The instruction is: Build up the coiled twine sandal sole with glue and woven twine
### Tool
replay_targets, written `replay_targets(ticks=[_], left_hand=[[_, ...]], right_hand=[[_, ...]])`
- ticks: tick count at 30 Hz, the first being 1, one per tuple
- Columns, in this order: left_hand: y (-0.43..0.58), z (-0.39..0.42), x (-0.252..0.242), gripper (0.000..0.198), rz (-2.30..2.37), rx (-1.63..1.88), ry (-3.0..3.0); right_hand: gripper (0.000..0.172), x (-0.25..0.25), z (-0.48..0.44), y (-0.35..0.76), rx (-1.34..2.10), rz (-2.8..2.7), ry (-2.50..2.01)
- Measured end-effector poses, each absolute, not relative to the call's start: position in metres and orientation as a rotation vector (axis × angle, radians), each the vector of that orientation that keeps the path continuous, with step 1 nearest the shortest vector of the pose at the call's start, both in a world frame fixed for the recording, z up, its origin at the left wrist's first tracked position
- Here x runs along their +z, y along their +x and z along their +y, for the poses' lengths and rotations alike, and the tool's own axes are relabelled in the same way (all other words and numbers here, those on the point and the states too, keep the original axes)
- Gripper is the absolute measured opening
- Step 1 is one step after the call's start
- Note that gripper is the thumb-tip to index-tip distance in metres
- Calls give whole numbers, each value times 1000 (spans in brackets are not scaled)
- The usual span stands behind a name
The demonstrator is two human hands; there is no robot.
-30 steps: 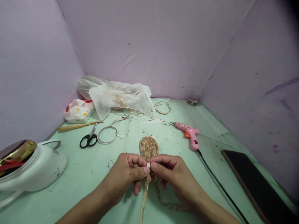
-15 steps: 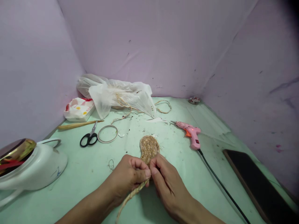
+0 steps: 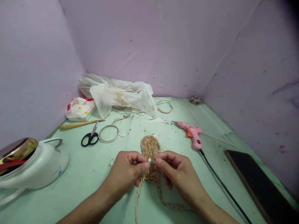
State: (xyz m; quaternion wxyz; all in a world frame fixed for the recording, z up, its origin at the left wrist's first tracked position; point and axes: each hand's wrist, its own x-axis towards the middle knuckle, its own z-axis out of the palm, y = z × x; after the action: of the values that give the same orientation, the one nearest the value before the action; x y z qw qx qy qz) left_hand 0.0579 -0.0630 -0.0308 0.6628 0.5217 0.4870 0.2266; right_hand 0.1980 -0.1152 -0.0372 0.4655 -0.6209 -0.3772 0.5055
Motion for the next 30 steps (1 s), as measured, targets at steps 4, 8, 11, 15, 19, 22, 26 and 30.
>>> replay_targets(ticks=[4, 8, 11, 15, 19, 22, 26, 30], left_hand=[[61, -65, -29, 18, 1131, 518, 1176], [62, -69, -29, 15, 1180, 528, 1237], [62, -72, -31, 13, 1214, 550, 1348], [60, -74, -36, 15, 1203, 595, 1565], [57, -77, -38, 22, 1162, 586, 1805], [56, -78, -37, 24, 1145, 572, 1925], [56, -78, -38, 24, 1129, 561, 1967], [57, -78, -40, 24, 1156, 520, 1920]], right_hand=[[13, -36, -111, 196, 1267, -963, -1568], [13, -41, -113, 194, 1274, -937, -1574], [13, -44, -116, 194, 1255, -960, -1552], [16, -44, -118, 194, 1219, -1028, -1563], [18, -44, -118, 193, 1167, -1105, -1568], [19, -46, -119, 192, 1137, -1145, -1599], [20, -47, -119, 192, 1115, -1166, -1628], [21, -49, -118, 192, 1086, -1204, -1627]])
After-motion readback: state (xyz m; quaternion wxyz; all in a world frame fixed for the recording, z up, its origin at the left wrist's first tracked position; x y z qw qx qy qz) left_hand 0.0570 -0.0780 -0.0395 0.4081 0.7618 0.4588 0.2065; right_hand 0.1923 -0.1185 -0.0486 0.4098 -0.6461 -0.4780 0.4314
